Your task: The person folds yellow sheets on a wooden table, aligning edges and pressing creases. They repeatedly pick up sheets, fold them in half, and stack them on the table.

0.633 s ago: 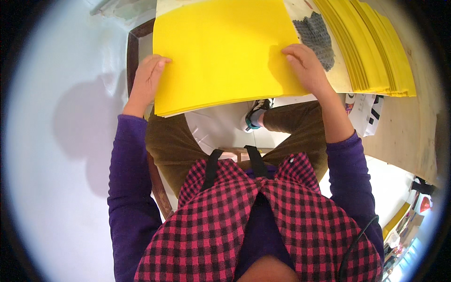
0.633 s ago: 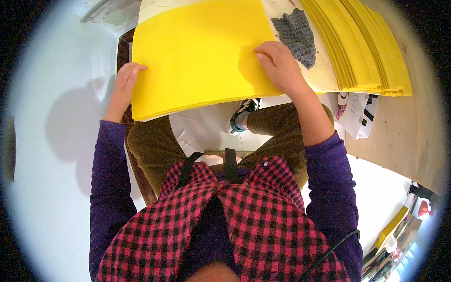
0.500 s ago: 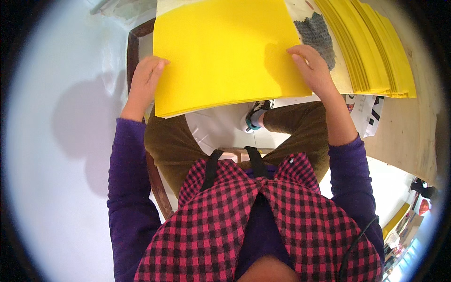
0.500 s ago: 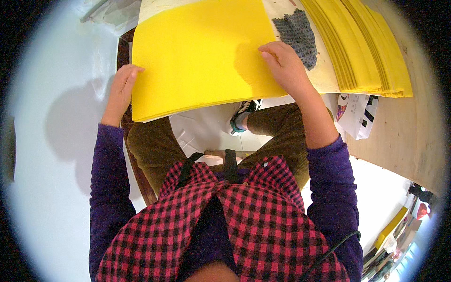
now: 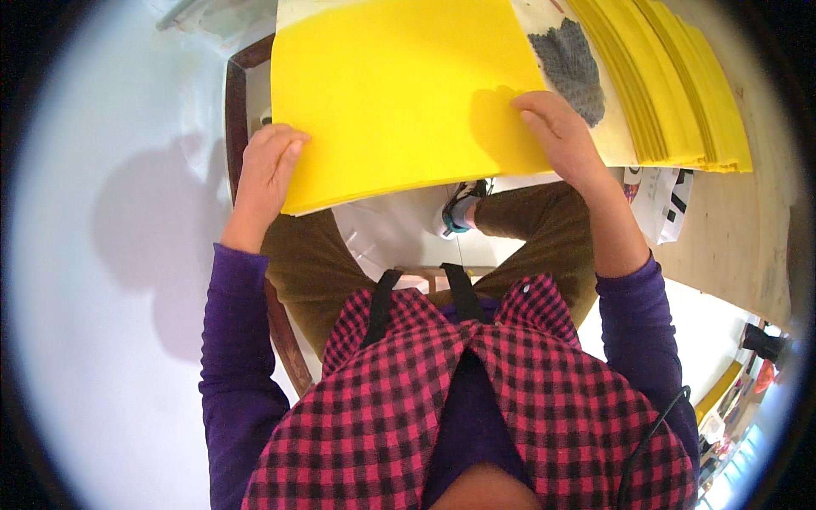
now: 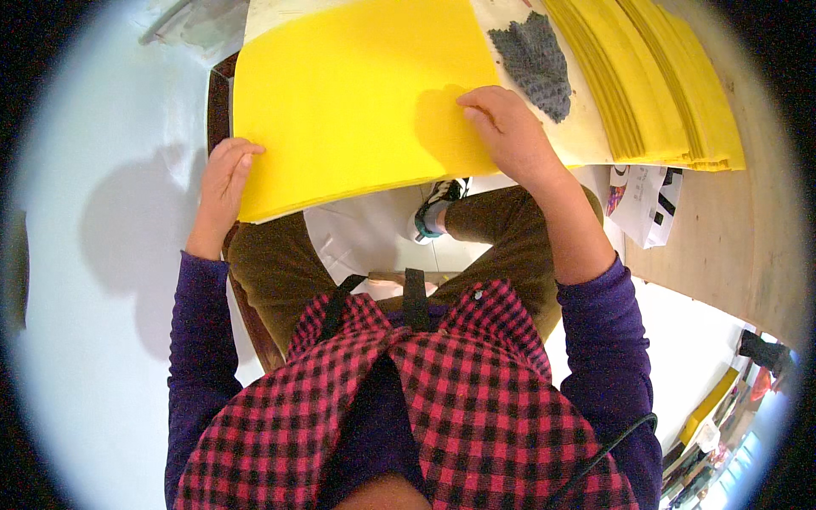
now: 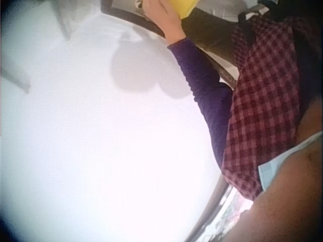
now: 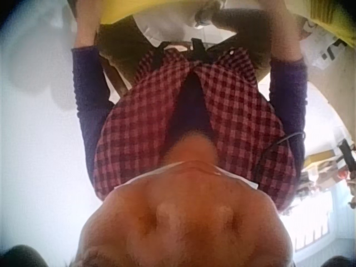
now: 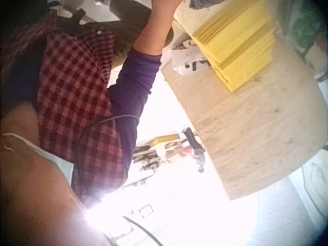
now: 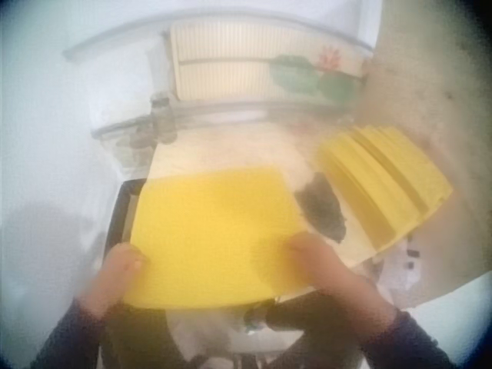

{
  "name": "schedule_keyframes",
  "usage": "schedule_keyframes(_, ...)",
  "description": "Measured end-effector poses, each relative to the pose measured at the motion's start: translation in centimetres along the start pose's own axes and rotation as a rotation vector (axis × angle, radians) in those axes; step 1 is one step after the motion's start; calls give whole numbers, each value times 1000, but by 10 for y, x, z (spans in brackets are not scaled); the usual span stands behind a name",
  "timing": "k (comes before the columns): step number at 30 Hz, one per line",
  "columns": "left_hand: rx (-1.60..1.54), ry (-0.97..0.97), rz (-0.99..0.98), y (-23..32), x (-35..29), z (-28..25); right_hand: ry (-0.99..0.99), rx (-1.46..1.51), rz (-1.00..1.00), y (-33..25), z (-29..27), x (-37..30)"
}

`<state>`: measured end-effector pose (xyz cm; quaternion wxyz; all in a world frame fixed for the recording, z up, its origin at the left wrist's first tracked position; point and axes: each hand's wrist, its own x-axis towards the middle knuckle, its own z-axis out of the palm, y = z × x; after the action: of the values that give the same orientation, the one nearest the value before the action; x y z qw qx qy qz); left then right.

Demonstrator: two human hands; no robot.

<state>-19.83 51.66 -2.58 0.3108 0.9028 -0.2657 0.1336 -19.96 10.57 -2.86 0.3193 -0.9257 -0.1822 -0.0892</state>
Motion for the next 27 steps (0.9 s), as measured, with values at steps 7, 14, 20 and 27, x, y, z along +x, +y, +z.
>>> schedule_keyframes(7, 6, -7, -40, -19, 17, 1, 21, -38, 93, 3, -3, 16)
schedule_keyframes(14, 12, 39, -101, -6, -4, 0, 48, -32, 16, 5, 1, 4)
schedule_keyframes(20, -56, -27, -98, -1, 0, -3, 54, 12, 34, 5, 3, 6)
schedule_keyframes(27, 18, 0, -113, 7, 4, -2, 175, 62, 107, 4, -11, -9)
